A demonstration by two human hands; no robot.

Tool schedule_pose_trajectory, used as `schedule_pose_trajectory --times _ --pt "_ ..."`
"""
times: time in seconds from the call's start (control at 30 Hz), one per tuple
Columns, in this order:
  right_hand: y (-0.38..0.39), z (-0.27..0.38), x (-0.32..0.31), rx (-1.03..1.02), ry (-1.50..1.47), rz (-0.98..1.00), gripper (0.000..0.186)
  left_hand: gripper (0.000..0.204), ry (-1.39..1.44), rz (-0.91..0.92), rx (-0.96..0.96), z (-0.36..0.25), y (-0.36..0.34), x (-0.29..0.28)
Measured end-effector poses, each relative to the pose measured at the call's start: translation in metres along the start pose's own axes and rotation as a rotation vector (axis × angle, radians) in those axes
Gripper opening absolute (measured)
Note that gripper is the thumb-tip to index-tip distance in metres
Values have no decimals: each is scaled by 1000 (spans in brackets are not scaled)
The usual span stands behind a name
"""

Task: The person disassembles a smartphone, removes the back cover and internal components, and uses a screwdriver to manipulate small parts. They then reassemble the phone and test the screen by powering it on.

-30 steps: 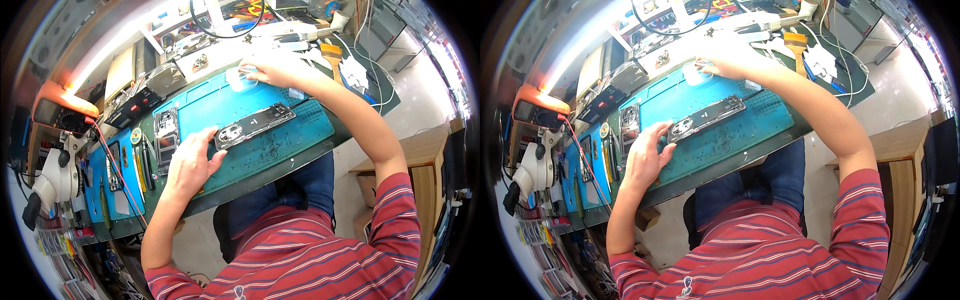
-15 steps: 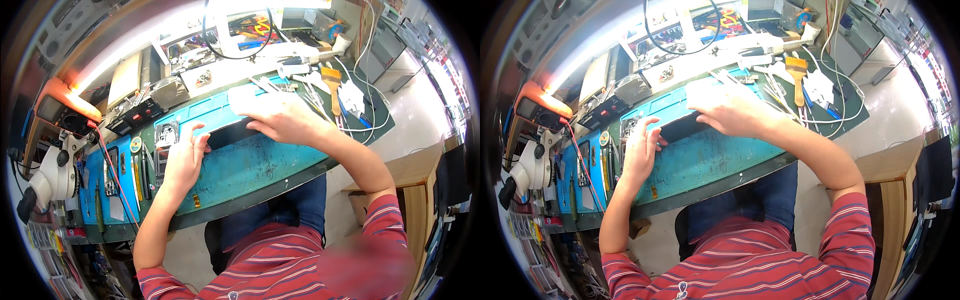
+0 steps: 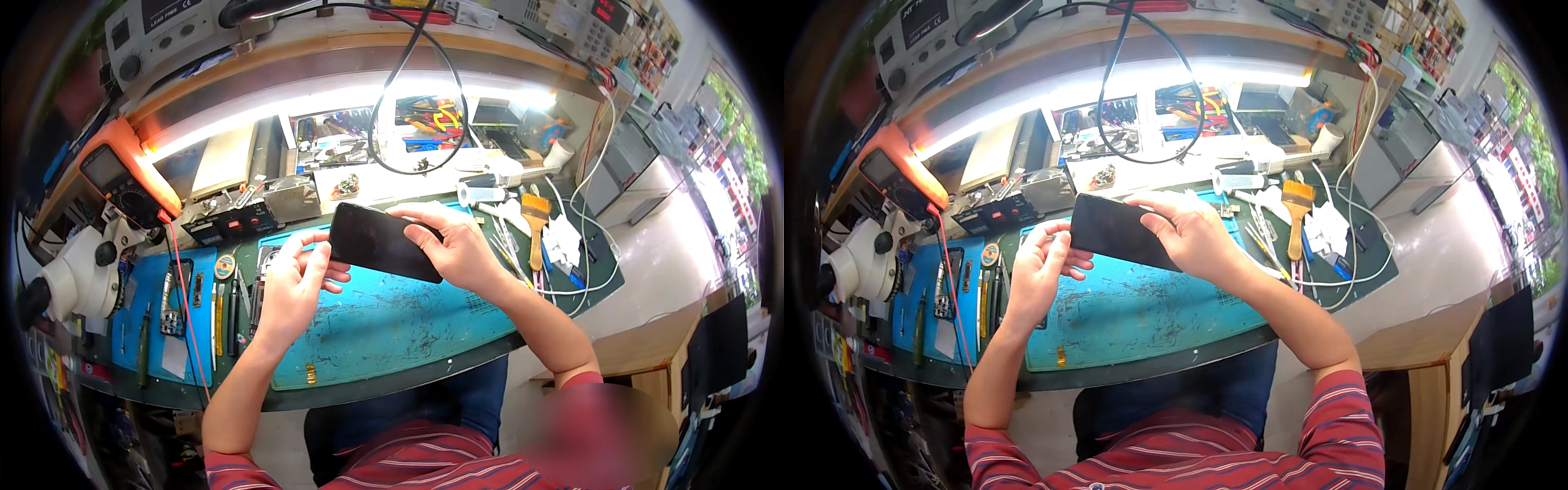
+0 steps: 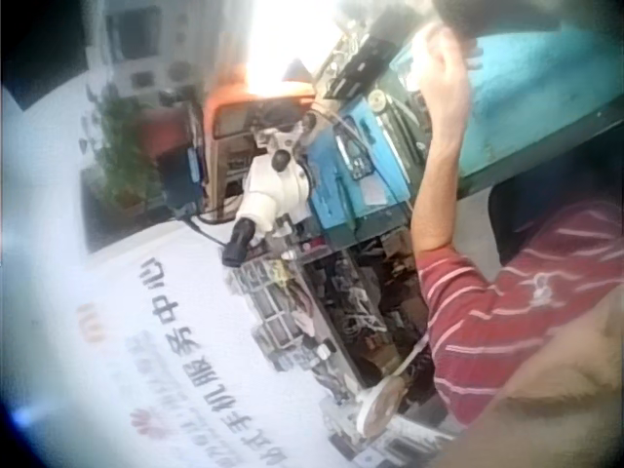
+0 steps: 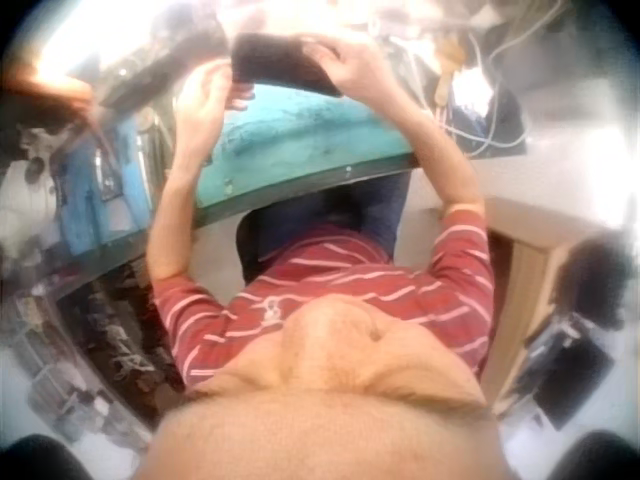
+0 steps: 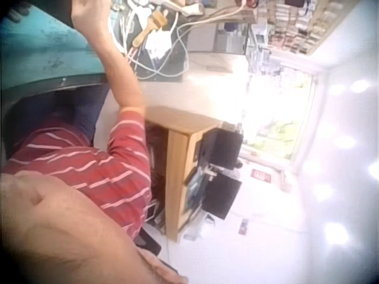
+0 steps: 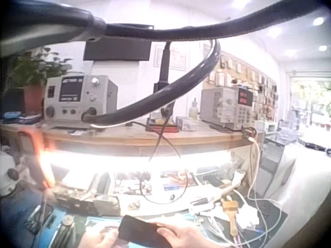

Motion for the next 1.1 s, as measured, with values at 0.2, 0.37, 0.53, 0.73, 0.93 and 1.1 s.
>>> schedule_pose_trajectory --times 0.2,0.37,0.53,0.73,0.93,1.1 --pt "2 -11 9 37 -165 -33 32 31 30 -53 71 -1 -2 -3" --pt "18 -17 25 145 -348 58 34 27 62 -71 119 5 8 -6" --pt "28 -11 31 161 -383 131 34 22 7 -89 174 10 16 -16" --pt "31 -16 29 170 -452 133 33 23 -33 -83 228 -5 26 -7" --pt "31 -13 24 121 -439 82 32 23 25 -87 202 -2 27 -5" --pt "30 -13 24 125 -426 78 32 23 22 -75 165 1 26 -6"
Point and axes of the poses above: each hand's wrist, its own y-axis away from the middle knuckle, its own x-axis out of the palm, z = x × y, the point moved 8 cm from there along -y, towards the middle knuckle, and after that the axes turned 13 degrees about y, right-handed, at the moved point
